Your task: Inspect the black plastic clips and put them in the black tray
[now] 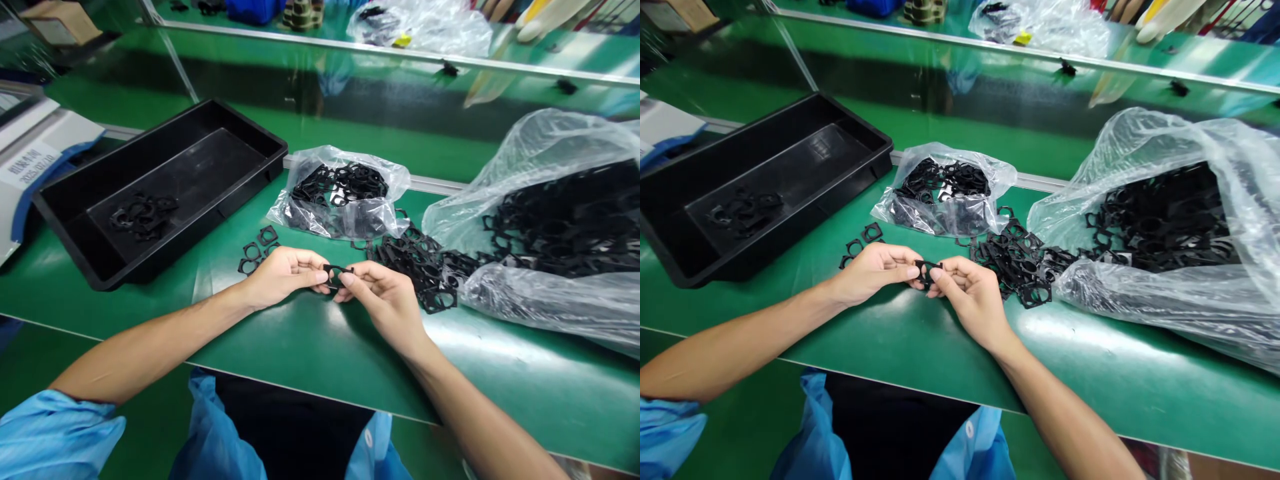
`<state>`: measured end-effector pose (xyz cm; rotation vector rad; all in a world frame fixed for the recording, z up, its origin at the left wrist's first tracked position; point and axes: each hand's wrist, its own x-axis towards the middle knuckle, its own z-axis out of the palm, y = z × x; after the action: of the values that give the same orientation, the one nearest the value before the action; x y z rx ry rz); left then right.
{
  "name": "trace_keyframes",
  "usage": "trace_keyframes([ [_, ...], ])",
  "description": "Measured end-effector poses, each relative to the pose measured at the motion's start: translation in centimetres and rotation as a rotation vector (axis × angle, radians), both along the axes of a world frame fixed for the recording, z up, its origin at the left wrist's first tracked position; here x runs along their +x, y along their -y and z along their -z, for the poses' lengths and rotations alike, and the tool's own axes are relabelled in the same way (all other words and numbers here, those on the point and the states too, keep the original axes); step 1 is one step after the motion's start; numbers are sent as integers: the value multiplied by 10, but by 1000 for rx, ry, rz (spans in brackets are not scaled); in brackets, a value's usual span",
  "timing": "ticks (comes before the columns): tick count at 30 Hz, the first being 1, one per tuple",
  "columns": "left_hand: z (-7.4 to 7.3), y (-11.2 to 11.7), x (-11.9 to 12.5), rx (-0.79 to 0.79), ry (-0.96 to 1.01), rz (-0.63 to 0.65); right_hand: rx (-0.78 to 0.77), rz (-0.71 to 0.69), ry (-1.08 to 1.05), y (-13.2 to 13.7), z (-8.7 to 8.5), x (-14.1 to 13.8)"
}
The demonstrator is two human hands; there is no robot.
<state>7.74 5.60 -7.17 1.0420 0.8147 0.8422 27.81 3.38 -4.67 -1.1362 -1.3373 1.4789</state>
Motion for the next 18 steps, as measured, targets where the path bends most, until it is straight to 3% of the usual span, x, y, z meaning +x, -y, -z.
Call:
trace_keyframes([
  [12, 2, 4, 4, -154, 47, -23, 5, -23, 12, 0, 4, 1],
  [18, -4, 3, 3, -187, 123, 14, -21, -6, -18, 0, 1, 0],
])
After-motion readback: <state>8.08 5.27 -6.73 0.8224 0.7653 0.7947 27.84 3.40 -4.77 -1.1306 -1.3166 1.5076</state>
